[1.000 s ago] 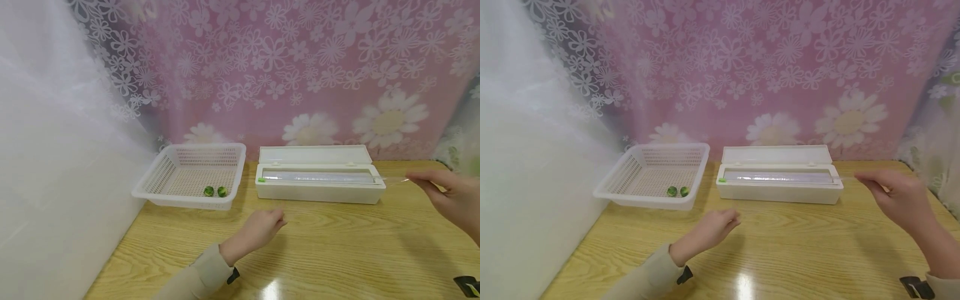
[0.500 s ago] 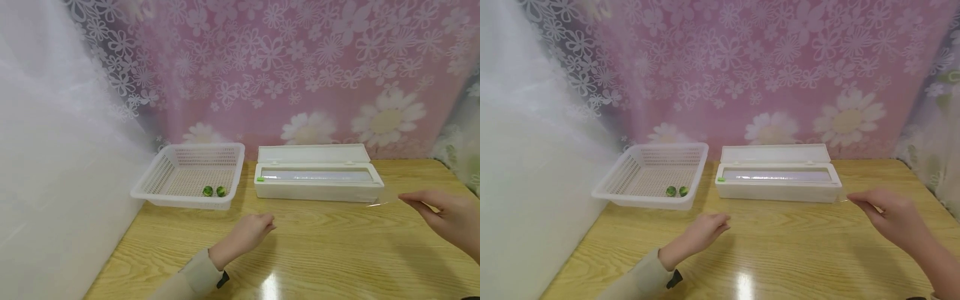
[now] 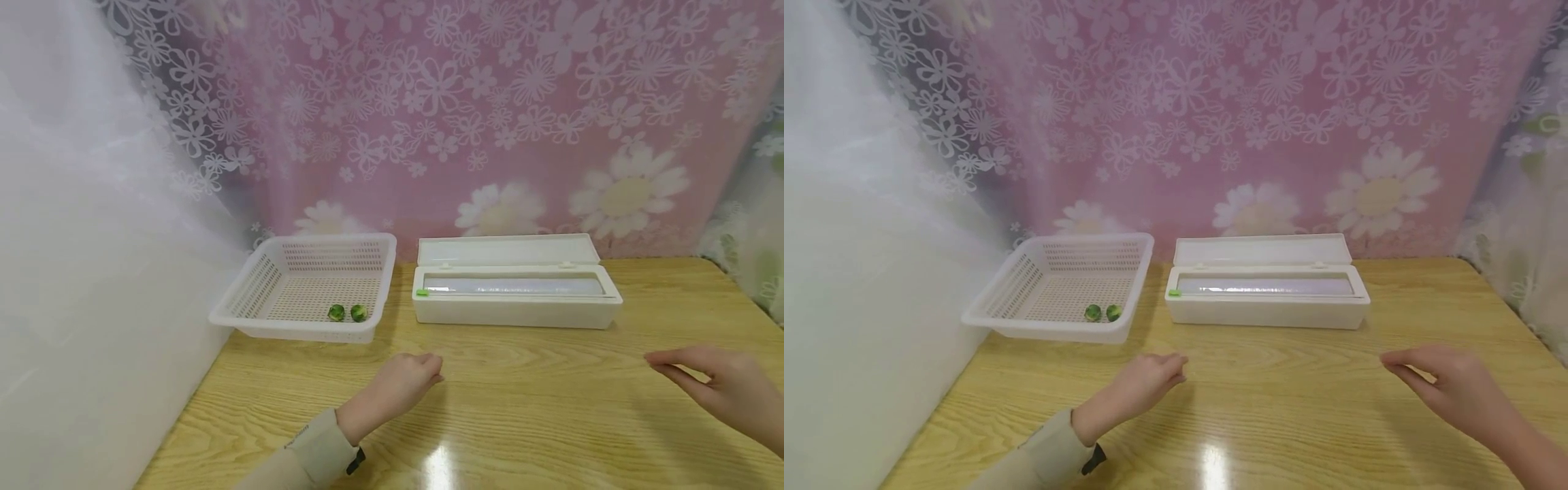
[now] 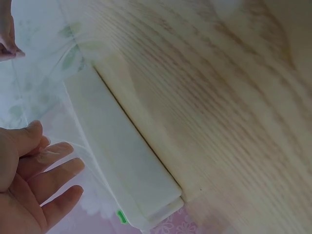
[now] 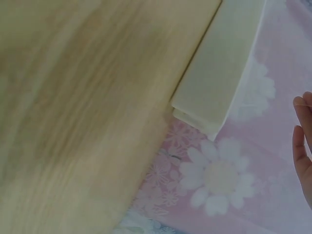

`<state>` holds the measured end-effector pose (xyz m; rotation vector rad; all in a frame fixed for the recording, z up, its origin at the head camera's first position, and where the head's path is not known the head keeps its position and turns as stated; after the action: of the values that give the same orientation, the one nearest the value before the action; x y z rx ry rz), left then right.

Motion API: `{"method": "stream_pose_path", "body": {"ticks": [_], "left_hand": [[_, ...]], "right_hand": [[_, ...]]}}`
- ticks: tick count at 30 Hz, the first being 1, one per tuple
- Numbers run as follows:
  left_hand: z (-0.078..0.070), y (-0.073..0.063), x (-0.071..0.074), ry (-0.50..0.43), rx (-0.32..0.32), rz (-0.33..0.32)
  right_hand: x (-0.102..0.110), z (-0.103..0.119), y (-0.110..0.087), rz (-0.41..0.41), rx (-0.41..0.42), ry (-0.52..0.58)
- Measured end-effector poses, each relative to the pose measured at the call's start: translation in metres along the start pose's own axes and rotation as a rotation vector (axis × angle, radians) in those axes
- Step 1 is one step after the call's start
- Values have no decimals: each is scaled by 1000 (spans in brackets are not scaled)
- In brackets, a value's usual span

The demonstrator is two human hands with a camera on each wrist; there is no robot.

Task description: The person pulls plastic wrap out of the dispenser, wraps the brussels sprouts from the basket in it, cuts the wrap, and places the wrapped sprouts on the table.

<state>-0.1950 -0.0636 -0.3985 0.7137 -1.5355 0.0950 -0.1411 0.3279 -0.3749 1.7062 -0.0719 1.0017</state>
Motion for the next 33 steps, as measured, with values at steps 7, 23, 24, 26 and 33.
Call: {"method": "stream_pose_path", "body": {"ticks": [7,23,24,26,33], "left_hand": [[0,-1,-2,63,-22,-7],[0,-3,-7,201,3,91],[0,-2,-8,213,6,106],[1,-1,-9,232,16,148],[1,6,-12,262,24,302]], "right_hand": [[-6,1,-11,20,35,58],[-29,8,-28,78,123,161],[-31,9,-29,86,132,166],[-33,8,-30,100,147,179],[-42,2,-32,195,210,166]]}}
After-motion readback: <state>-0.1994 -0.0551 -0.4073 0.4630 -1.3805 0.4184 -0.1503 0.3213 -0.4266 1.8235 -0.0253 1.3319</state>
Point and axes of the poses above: each hand's wrist, its own y-axis towards the middle knuckle, its own x-axis out of the back of the hand, z = x × y, the point moved 1 cm from there along y, towards the middle knuckle, and after that the axes turned 11 degrees about -y, right-handed, at the moved point
